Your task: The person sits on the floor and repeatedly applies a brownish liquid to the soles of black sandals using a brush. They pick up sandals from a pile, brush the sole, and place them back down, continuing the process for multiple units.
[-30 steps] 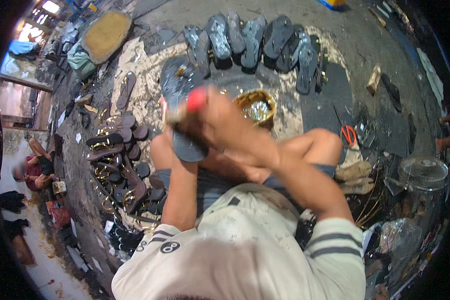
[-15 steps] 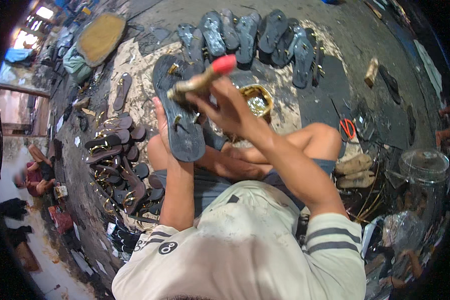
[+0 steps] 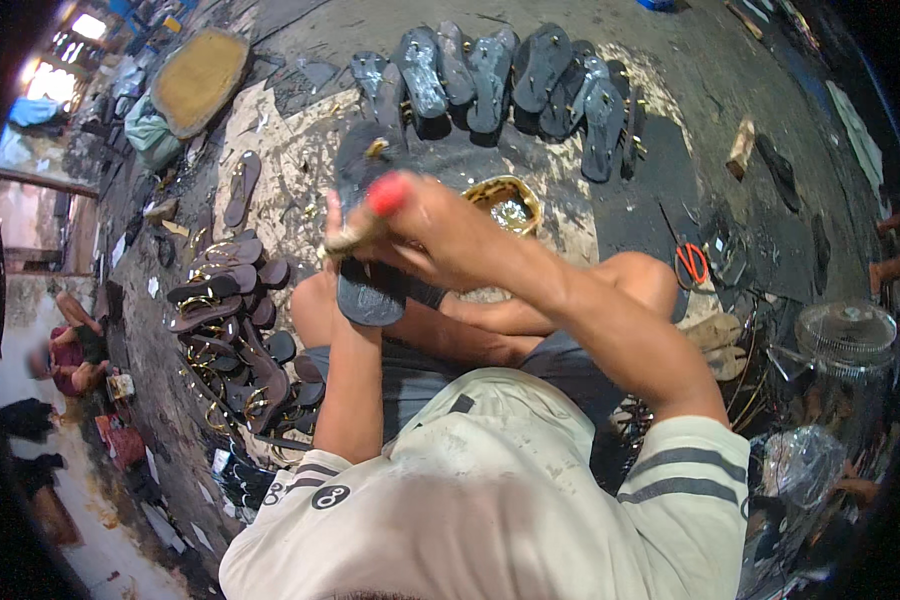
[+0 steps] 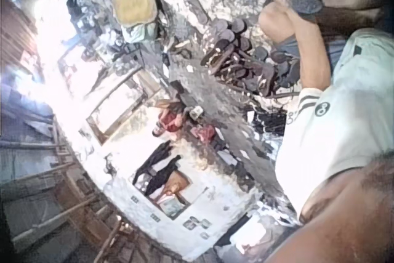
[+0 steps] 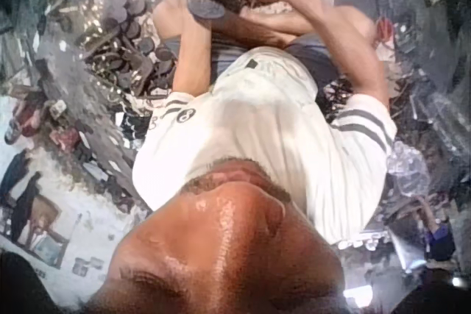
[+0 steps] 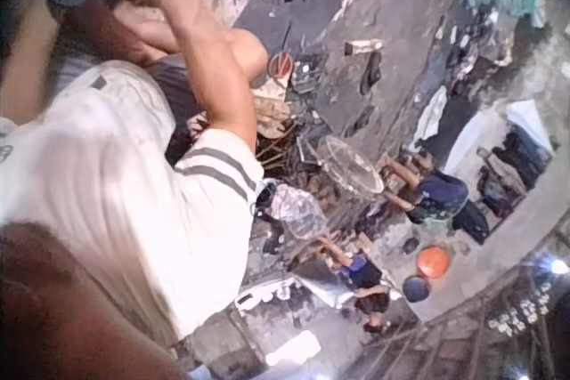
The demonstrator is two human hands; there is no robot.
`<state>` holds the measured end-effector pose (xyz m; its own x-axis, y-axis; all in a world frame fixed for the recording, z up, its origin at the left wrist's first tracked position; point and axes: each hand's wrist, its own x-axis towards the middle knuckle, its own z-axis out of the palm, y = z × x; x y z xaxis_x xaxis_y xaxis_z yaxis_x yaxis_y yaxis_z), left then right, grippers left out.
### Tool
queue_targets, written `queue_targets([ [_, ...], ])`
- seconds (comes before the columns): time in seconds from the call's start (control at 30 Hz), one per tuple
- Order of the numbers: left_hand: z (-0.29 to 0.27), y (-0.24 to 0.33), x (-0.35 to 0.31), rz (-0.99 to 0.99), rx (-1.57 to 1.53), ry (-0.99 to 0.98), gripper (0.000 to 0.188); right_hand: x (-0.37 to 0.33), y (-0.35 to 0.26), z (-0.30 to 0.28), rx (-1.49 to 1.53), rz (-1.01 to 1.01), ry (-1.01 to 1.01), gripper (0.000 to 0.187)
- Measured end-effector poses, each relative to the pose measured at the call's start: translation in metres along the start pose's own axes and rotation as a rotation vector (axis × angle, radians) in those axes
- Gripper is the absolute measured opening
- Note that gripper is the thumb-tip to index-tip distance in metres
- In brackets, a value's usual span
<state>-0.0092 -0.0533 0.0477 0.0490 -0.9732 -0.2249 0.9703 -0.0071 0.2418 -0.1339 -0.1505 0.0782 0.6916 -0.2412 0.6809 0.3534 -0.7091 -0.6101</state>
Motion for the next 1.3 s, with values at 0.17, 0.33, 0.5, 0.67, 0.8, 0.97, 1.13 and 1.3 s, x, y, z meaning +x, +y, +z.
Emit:
queue_targets([
  [0.17,-0.06,0.023,0.016,-0.037,-0.199,-0.237,0.071,-0.049,-0.04,0.004,0.078,0.197,-0.164,0.033],
  [0.33,-0.037,-0.018,0.021,0.07,0.067,0.047,0.077,-0.059,-0.036,0.017,-0.206,0.415,0.114,0.029],
  [0.5,-0.011,-0.03,0.014,0.215,0.125,0.089,0.068,-0.074,-0.032,0.022,-0.132,0.597,0.21,0.025],
  [0.67,-0.023,-0.023,0.052,0.069,0.314,0.21,0.059,-0.12,-0.072,0.006,0.333,0.978,0.286,0.028],
  [0.8,-0.046,-0.032,0.16,0.024,0.363,0.037,0.055,-0.099,-0.083,-0.048,0.15,0.776,0.835,0.028],
  [0.97,-0.002,0.017,0.24,0.322,0.605,0.402,0.09,-0.085,-0.087,-0.066,0.072,0.711,0.822,0.036],
  [1.13,-0.025,0.112,0.133,0.678,1.062,0.088,0.031,-0.143,-0.049,-0.079,-0.037,0.889,0.92,0.038],
  [1.3,-0.161,0.215,-0.089,0.818,1.238,0.629,0.048,-0.159,-0.026,-0.078,0.157,0.925,1.007,0.028],
])
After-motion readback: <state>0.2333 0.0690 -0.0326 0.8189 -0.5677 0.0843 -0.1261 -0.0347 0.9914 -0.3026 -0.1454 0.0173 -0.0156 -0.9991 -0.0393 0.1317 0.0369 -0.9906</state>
